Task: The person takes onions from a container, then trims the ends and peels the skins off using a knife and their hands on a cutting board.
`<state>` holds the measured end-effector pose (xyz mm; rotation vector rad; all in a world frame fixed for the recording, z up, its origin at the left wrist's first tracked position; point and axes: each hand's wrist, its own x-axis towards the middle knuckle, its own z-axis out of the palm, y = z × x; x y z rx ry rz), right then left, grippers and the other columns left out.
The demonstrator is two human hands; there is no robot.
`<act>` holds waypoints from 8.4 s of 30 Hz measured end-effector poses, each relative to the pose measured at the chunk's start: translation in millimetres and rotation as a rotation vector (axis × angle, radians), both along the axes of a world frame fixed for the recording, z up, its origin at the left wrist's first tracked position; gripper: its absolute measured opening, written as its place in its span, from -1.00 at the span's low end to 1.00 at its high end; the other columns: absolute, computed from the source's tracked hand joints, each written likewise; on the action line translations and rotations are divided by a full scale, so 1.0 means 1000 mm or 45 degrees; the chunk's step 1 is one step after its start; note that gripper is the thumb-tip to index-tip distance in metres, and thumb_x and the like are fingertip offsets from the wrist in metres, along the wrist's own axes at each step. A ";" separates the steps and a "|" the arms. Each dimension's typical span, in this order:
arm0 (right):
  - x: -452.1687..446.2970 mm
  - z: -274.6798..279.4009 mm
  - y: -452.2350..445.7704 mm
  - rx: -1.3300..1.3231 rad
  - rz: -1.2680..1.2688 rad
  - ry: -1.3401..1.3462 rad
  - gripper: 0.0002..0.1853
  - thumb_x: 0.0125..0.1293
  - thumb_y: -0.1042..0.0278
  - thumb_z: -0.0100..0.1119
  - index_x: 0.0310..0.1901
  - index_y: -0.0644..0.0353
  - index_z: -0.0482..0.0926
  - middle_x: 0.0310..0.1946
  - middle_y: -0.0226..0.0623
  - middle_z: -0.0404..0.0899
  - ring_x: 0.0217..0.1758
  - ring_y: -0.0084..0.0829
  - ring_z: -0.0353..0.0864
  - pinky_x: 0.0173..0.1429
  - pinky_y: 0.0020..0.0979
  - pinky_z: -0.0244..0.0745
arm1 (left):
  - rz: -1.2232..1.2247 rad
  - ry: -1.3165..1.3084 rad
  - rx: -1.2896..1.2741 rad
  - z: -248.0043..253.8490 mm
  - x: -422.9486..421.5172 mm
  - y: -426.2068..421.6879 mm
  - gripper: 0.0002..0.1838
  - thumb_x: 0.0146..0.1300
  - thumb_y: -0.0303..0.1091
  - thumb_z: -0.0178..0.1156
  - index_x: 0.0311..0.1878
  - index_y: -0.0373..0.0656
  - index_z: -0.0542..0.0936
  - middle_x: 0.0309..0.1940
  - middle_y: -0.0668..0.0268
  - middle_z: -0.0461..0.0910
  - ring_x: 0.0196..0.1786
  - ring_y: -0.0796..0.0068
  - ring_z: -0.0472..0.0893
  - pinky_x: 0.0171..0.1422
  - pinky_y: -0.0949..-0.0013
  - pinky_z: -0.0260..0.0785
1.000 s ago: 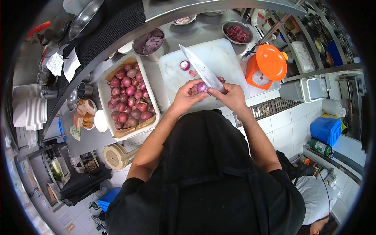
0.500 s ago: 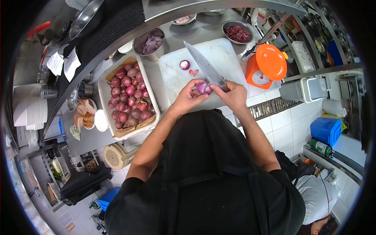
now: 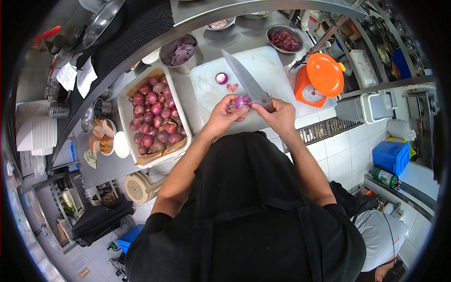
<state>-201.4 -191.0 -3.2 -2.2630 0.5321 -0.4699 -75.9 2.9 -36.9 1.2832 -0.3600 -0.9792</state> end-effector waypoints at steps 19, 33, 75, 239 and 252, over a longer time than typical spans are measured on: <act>-0.003 -0.019 -0.016 0.467 -0.146 0.125 -0.51 0.33 -0.13 0.57 -0.35 0.26 0.80 -0.56 -0.37 0.72 -0.49 -0.64 0.59 -0.36 -0.44 0.45 | 0.086 0.180 -0.048 -0.012 0.002 0.004 -0.63 0.60 -0.30 0.29 0.34 -0.17 0.49 0.00 0.31 0.70 -0.02 0.49 0.76 0.08 0.32 0.67; 0.008 -0.048 -0.020 0.302 -0.038 0.661 -0.41 0.45 -0.18 0.21 0.06 0.31 0.68 -0.17 0.16 0.78 0.03 0.13 0.78 0.16 0.02 0.60 | 0.295 -1.386 1.151 -0.020 0.042 0.029 -0.47 0.17 -0.53 0.41 0.21 -0.19 0.47 0.12 -0.02 0.57 0.06 -0.11 0.72 0.15 -0.07 0.61; -0.036 -0.063 0.081 0.914 -0.262 0.486 -0.41 0.59 0.25 0.24 0.53 0.09 0.27 -0.34 0.06 0.72 -0.46 -0.10 0.75 -0.34 -0.09 0.62 | 0.133 -1.478 0.296 -0.088 -0.006 -0.102 -0.48 0.43 -0.29 0.29 0.39 -0.25 0.52 0.47 -0.11 0.39 0.50 -0.17 0.43 0.67 -0.13 0.24; -0.014 -0.061 0.027 -0.125 -0.408 0.933 -0.67 0.63 0.11 0.07 0.13 0.20 0.34 -0.13 0.18 0.74 -0.06 0.30 0.77 0.05 0.25 0.63 | -0.114 -0.998 0.121 -0.006 0.046 -0.043 -0.33 0.20 -0.25 0.51 0.35 -0.15 0.50 0.11 0.11 0.63 0.04 0.22 0.74 0.19 0.15 0.61; -0.023 -0.056 0.023 -0.018 -0.386 0.842 -0.69 0.63 0.14 0.09 0.13 0.21 0.36 -0.15 0.14 0.74 -0.06 0.21 0.79 0.01 0.15 0.67 | -0.456 -1.449 0.359 -0.042 0.022 -0.053 -0.42 0.19 -0.16 0.55 0.25 -0.09 0.64 0.11 0.15 0.65 0.14 0.11 0.70 0.23 0.13 0.58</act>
